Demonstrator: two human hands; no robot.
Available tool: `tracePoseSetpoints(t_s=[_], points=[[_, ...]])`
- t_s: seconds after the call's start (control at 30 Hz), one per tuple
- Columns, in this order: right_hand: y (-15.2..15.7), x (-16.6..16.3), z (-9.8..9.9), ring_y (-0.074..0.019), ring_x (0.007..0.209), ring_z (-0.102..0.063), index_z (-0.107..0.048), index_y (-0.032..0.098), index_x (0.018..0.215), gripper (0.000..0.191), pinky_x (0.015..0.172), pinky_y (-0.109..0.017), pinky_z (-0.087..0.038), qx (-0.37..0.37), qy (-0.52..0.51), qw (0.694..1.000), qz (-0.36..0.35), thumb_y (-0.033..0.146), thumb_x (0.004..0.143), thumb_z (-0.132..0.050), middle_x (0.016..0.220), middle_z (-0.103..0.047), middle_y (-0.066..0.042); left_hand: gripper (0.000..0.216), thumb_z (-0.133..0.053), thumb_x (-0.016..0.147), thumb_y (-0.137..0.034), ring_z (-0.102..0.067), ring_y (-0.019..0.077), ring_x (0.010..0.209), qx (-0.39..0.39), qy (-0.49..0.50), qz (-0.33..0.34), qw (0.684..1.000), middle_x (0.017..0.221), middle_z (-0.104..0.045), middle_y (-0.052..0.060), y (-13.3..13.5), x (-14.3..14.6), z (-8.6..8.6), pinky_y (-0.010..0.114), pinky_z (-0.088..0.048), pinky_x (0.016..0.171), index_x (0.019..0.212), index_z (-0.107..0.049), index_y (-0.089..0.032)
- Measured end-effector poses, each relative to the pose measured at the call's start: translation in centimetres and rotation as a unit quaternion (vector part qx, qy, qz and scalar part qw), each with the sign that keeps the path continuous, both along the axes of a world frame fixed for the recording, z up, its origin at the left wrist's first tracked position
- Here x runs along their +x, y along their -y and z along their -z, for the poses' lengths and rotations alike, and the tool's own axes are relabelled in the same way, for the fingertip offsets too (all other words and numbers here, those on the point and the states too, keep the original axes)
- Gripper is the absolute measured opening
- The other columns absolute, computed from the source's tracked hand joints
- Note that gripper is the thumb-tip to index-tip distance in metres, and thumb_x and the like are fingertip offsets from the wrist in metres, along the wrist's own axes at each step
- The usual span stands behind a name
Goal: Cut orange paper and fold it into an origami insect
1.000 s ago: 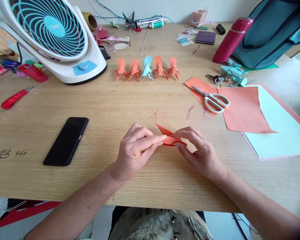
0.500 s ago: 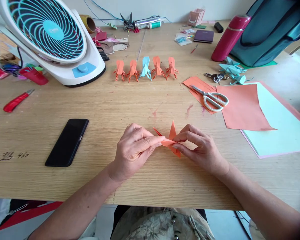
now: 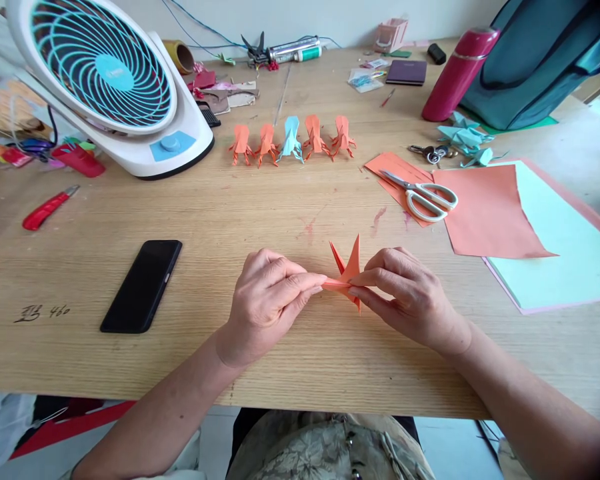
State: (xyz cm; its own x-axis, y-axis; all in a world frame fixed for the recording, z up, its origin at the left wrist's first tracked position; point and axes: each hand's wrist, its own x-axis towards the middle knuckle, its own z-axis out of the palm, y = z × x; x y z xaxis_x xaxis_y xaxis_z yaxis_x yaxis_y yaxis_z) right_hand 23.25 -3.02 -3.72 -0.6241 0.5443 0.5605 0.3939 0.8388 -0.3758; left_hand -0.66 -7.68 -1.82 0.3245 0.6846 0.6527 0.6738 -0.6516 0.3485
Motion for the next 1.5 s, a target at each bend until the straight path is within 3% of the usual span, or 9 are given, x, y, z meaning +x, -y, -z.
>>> tracePoseSetpoints(t_s=[0.17,0.33,0.6,0.87,1.03,1.17,1.33,1.5], points=[[0.0,0.2,0.0,-0.0173,0.073,-0.056,-0.067,0.023,0.098,0.008,0.071,-0.035,-0.044,0.021,0.021,1.0,-0.005,0.019,0.094,-0.061,0.082,-0.061,-0.003,0.013,-0.067,0.09,-0.014,-0.054,0.0167,0.077,-0.01,-0.019,-0.018,1.0,0.081,-0.066,0.001,0.0,0.2,-0.1,0.034,-0.046,0.073,0.098,-0.071,-0.024],[0.2,-0.1,-0.2,-0.017,0.072,-0.055,-0.069,0.022,0.095,0.013,0.07,-0.035,-0.044,0.038,0.04,0.998,-0.01,0.018,0.095,-0.057,0.079,-0.06,-0.004,0.017,-0.07,0.089,-0.015,-0.057,0.0203,0.091,0.051,-0.088,-0.014,0.995,0.102,-0.072,0.004,0.1,0.3,0.1,0.038,-0.044,0.08,0.102,-0.071,-0.024],[0.3,-0.5,-0.6,-0.0159,0.07,-0.052,-0.066,0.018,0.09,0.01,0.068,-0.033,-0.044,0.065,0.031,0.997,-0.025,0.012,0.093,-0.059,0.078,-0.059,-0.004,0.02,-0.07,0.087,-0.008,-0.056,0.0154,0.077,0.111,-0.142,0.003,0.984,0.079,-0.075,-0.002,0.4,0.8,0.1,0.037,-0.035,0.078,0.104,-0.071,-0.019],[0.4,-0.4,-0.3,-0.0163,0.073,-0.053,-0.067,0.017,0.095,0.011,0.067,-0.032,-0.046,0.059,0.031,0.997,-0.041,0.011,0.094,-0.058,0.085,-0.058,-0.006,0.015,-0.071,0.086,-0.012,-0.054,0.0156,0.076,0.064,-0.128,0.016,0.99,0.075,-0.071,-0.003,0.1,0.8,0.5,0.038,-0.034,0.078,0.097,-0.071,-0.022],[0.8,-0.8,0.0,-0.0159,0.079,-0.058,-0.065,0.016,0.105,0.013,0.069,-0.03,-0.049,-0.016,0.009,0.999,-0.034,0.014,0.095,-0.058,0.095,-0.059,-0.008,0.01,-0.069,0.089,-0.013,-0.053,0.0156,0.074,0.058,-0.127,0.011,0.99,0.071,-0.067,-0.002,0.1,0.9,0.7,0.037,-0.036,0.077,0.095,-0.07,-0.021],[1.2,-1.2,0.3,-0.0182,0.091,-0.063,-0.059,0.016,0.124,0.033,0.078,-0.031,-0.052,-0.127,-0.031,0.991,0.023,0.026,0.093,-0.065,0.104,-0.064,-0.008,0.008,-0.068,0.091,-0.017,-0.052,0.0166,0.075,0.051,-0.089,-0.004,0.995,0.072,-0.064,0.0,-0.1,0.9,0.9,0.036,-0.038,0.075,0.097,-0.071,-0.02],[1.4,-1.7,0.7,-0.0151,0.088,-0.065,-0.066,0.022,0.116,0.021,0.077,-0.028,-0.051,-0.185,-0.052,0.981,0.012,0.023,0.096,-0.06,0.103,-0.067,-0.005,0.015,-0.063,0.093,-0.014,-0.05,0.0166,0.074,0.006,-0.047,-0.003,0.999,0.069,-0.057,0.0,-0.2,0.9,1.0,0.034,-0.04,0.074,0.102,-0.072,-0.022],[1.5,-1.8,0.7,-0.015,0.087,-0.064,-0.069,0.023,0.114,0.021,0.076,-0.028,-0.049,-0.206,-0.06,0.977,-0.009,0.019,0.097,-0.056,0.101,-0.067,-0.004,0.016,-0.059,0.096,-0.017,-0.054,0.0164,0.078,-0.031,-0.034,0.003,0.999,0.072,-0.061,0.0,-0.2,0.9,1.2,0.034,-0.04,0.078,0.102,-0.072,-0.023]])
